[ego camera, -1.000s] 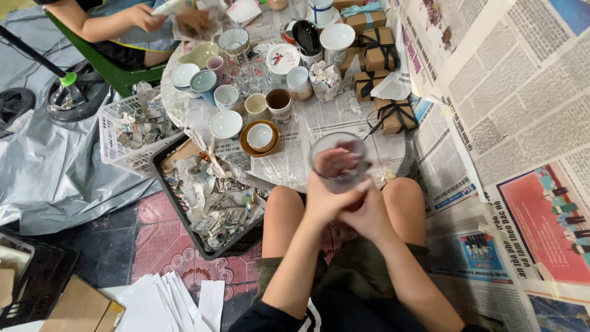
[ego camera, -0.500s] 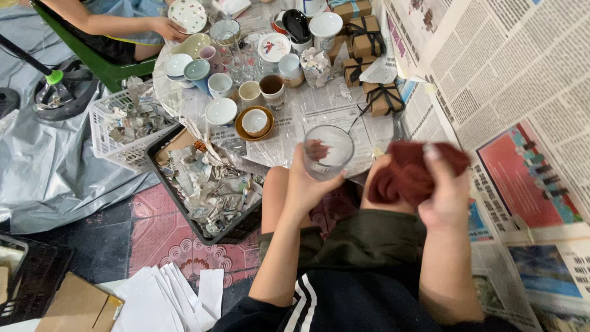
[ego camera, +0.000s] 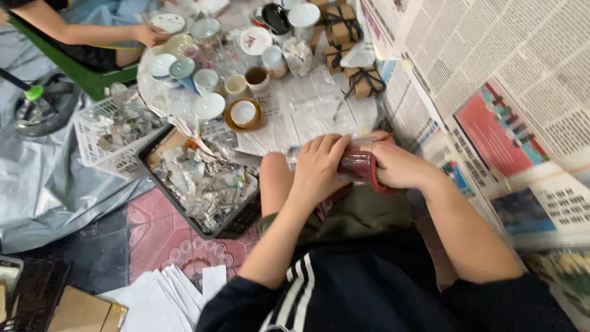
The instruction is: The person wipes a clear glass tumbler, a small white bowl, and a blue mug with a red cloth. They then unwrap a blue mug from newspaper and wipe it as well. The items are handled one at a time and placed back on the table.
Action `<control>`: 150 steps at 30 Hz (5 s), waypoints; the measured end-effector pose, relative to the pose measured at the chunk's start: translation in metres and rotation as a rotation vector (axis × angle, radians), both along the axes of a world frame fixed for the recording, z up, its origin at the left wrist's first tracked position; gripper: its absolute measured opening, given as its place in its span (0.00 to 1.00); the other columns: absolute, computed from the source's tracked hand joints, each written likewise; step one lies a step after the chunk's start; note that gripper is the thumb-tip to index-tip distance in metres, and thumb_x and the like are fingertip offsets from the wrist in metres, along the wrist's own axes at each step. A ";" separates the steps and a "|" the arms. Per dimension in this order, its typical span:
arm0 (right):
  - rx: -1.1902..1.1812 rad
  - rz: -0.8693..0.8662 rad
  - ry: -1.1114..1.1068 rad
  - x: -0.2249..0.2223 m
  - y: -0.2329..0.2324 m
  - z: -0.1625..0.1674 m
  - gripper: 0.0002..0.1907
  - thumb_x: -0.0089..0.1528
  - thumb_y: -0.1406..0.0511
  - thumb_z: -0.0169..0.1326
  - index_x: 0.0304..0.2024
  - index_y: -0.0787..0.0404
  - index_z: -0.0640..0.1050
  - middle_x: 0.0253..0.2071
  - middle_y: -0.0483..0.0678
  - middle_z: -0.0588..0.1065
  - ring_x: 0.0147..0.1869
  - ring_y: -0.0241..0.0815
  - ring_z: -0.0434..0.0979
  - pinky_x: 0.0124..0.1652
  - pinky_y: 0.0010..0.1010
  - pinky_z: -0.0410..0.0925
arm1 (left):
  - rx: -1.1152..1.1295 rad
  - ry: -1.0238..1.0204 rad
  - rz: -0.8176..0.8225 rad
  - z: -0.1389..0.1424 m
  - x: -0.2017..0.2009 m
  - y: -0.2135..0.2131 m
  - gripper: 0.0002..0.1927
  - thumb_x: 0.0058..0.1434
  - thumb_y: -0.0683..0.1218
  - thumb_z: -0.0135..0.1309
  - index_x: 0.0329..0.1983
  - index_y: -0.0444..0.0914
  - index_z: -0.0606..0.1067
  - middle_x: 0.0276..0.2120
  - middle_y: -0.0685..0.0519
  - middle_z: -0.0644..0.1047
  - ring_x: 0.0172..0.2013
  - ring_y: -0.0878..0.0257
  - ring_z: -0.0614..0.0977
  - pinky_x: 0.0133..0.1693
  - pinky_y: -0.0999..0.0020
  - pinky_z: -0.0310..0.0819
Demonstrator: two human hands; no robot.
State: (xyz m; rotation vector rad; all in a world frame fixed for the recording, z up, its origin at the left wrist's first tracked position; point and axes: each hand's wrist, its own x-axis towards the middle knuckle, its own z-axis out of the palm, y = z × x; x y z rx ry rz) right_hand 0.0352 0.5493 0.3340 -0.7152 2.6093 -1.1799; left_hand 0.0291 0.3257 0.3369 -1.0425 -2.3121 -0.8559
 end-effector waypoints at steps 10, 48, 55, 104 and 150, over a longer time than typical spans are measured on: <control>-0.289 -0.498 -0.074 0.073 0.013 0.004 0.19 0.60 0.71 0.56 0.54 0.62 0.78 0.47 0.51 0.80 0.51 0.45 0.82 0.49 0.33 0.74 | -0.017 -0.055 -0.218 0.001 0.008 0.034 0.40 0.42 0.47 0.70 0.62 0.46 0.71 0.51 0.53 0.76 0.54 0.52 0.77 0.55 0.56 0.73; -0.170 -0.826 0.644 0.096 -0.024 -0.018 0.11 0.61 0.64 0.67 0.38 0.66 0.81 0.32 0.56 0.78 0.35 0.54 0.78 0.38 0.40 0.69 | 0.070 0.202 -0.179 -0.021 0.003 0.064 0.37 0.50 0.49 0.66 0.65 0.44 0.70 0.54 0.51 0.74 0.55 0.51 0.75 0.59 0.54 0.66; -0.208 -0.782 1.069 0.100 -0.016 0.000 0.09 0.64 0.67 0.64 0.33 0.69 0.80 0.32 0.55 0.78 0.36 0.53 0.80 0.40 0.39 0.72 | 0.145 -0.078 -0.128 -0.010 0.020 0.068 0.43 0.42 0.51 0.73 0.64 0.46 0.71 0.52 0.51 0.76 0.53 0.52 0.76 0.53 0.57 0.69; -0.981 -0.560 -0.023 0.088 -0.006 -0.091 0.32 0.54 0.71 0.67 0.59 0.65 0.71 0.54 0.48 0.76 0.58 0.40 0.77 0.57 0.34 0.72 | 0.470 -0.853 -0.646 -0.002 0.003 0.061 0.44 0.69 0.53 0.55 0.79 0.31 0.48 0.64 0.44 0.71 0.66 0.52 0.73 0.68 0.58 0.65; -1.255 -0.594 0.507 0.079 -0.045 -0.059 0.22 0.73 0.59 0.58 0.62 0.68 0.75 0.65 0.59 0.70 0.73 0.51 0.70 0.74 0.43 0.61 | 1.381 -0.986 -0.498 -0.035 -0.001 0.077 0.47 0.59 0.60 0.61 0.74 0.38 0.54 0.67 0.40 0.64 0.65 0.46 0.66 0.66 0.47 0.59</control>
